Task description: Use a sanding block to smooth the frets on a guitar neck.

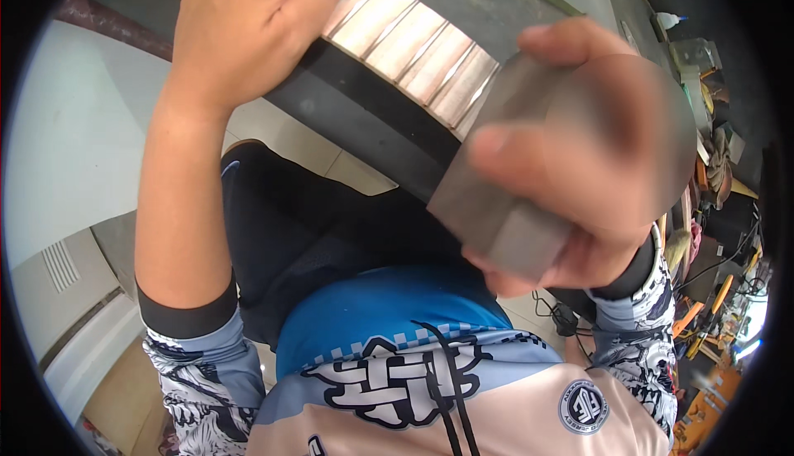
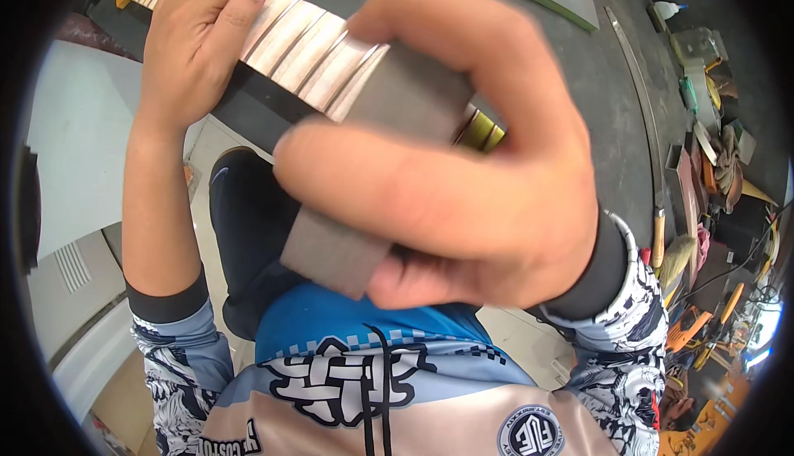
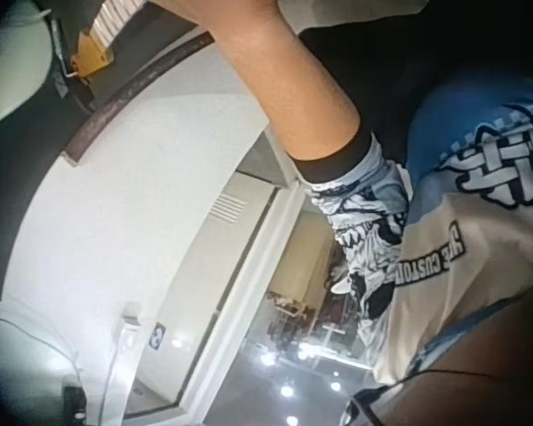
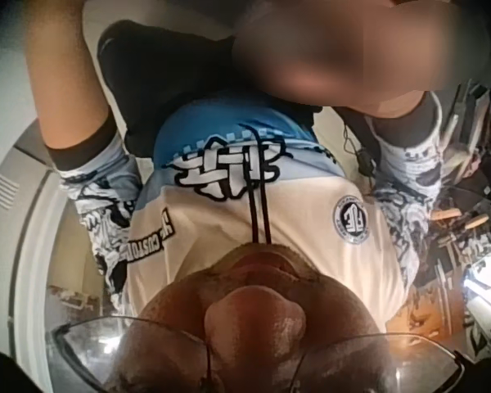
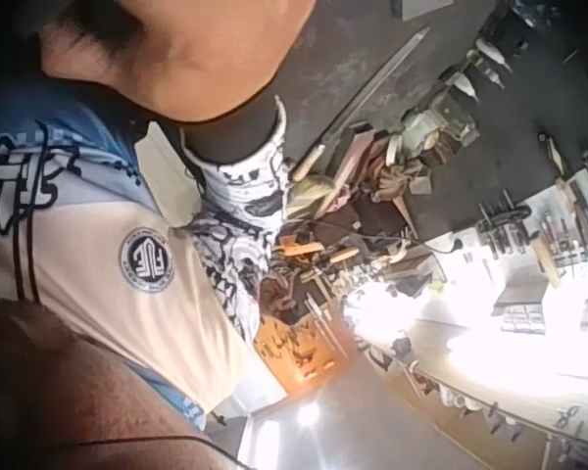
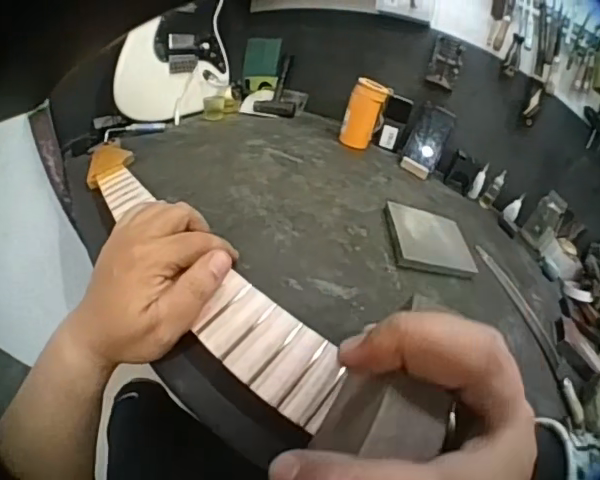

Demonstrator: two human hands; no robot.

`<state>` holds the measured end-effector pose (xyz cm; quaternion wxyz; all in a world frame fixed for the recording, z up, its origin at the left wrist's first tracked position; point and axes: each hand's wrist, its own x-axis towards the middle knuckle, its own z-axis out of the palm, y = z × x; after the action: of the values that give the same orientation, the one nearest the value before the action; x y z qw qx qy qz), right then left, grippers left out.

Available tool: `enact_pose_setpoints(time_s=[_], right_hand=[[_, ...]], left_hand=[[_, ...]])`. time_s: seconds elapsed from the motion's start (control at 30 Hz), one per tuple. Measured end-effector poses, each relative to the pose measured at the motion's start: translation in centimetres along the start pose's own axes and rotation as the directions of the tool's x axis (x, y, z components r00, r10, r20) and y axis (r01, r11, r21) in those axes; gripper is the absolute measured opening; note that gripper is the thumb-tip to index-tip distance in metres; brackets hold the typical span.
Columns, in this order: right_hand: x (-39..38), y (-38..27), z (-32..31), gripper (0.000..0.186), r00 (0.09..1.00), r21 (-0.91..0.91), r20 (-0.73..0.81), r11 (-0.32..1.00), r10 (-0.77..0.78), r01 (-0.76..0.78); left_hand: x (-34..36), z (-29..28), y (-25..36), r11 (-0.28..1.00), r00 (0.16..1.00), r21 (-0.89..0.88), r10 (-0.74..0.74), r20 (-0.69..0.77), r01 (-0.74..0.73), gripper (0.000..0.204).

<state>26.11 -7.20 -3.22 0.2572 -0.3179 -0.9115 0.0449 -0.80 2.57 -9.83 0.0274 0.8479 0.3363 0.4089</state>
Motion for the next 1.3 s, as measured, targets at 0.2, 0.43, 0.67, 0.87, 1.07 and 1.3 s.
enact_pose_setpoints(time_s=[0.2,0.43,0.67,0.87,1.07,1.3], right_hand=[[-0.7,1.3,0.2,0.064,0.995,0.030,-0.044,0.995,-0.091,0.092],[-0.4,0.5,-0.7,0.071,0.992,0.050,0.036,0.992,-0.118,0.116],[-0.4,1.5,-0.7,0.069,0.996,0.011,-0.025,0.996,-0.088,0.088],[-1.4,3.9,-0.4,0.061,0.999,-0.040,-0.052,0.999,0.014,-0.016],[-1.2,3.5,-1.6,0.055,0.876,0.375,-0.157,0.848,0.456,-0.374],[-1.9,5.4,0.3,0.058,0.937,-0.069,-0.302,0.976,0.177,-0.207]], left_hand=[[0.5,0.4,0.5,1.000,1.000,0.001,0.009,-0.011,-0.009,0.024],[0.5,0.6,0.2,0.988,0.999,0.153,0.034,0.020,-0.037,0.027],[1.1,0.2,0.8,0.989,0.997,0.145,0.015,0.076,-0.026,0.037],[1.0,0.0,0.7,0.992,0.995,0.122,-0.032,0.095,0.021,0.038],[0.8,0.5,0.6,0.993,0.997,0.115,-0.005,0.078,-0.004,0.037],[0.9,0.3,0.5,0.995,0.994,0.103,-0.025,0.104,0.014,0.036]])
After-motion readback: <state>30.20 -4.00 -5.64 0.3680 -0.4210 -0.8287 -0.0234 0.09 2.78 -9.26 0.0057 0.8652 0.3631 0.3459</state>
